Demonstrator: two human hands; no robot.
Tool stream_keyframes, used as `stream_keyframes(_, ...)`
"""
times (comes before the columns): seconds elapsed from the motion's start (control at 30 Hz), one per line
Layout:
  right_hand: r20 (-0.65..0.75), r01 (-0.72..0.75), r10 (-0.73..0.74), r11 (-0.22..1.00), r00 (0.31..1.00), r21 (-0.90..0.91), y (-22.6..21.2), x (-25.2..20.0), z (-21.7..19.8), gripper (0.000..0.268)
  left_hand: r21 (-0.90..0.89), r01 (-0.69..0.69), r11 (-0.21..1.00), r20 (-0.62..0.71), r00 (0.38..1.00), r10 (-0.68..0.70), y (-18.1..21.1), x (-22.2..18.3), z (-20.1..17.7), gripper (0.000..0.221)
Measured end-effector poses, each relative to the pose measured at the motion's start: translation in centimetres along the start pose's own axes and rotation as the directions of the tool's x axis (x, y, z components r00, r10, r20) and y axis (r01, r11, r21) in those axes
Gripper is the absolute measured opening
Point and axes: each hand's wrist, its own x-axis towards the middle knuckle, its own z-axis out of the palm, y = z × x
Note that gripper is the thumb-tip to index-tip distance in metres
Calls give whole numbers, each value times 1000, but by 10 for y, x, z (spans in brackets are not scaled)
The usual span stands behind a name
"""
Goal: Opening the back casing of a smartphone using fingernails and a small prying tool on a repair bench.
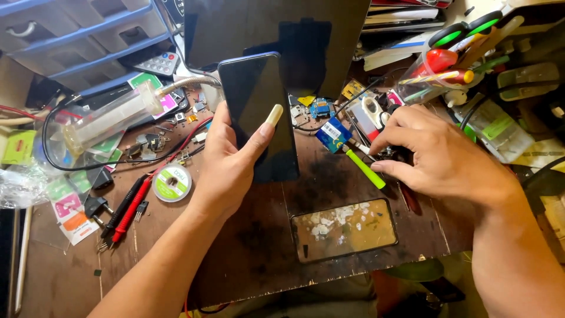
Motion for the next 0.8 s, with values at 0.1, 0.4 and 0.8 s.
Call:
stream_keyframes(0.1, -75, 22, -29, 995, 997, -96, -2, 4, 9, 21, 91, -10, 996, -2, 1000, 10, 3, 0, -1, 55)
stream_keyframes(0.4, -12, -202, 205, 971, 979, 130, -11, 8, -7, 7, -17, -32, 999, 8, 999, 32, -3, -2, 0, 60)
stream_keyframes(0.8, -350, -114, 297, 882, 888, 458, -14, 28, -19, 16, 139, -62, 988, 99, 994, 49, 3, -5, 2, 59)
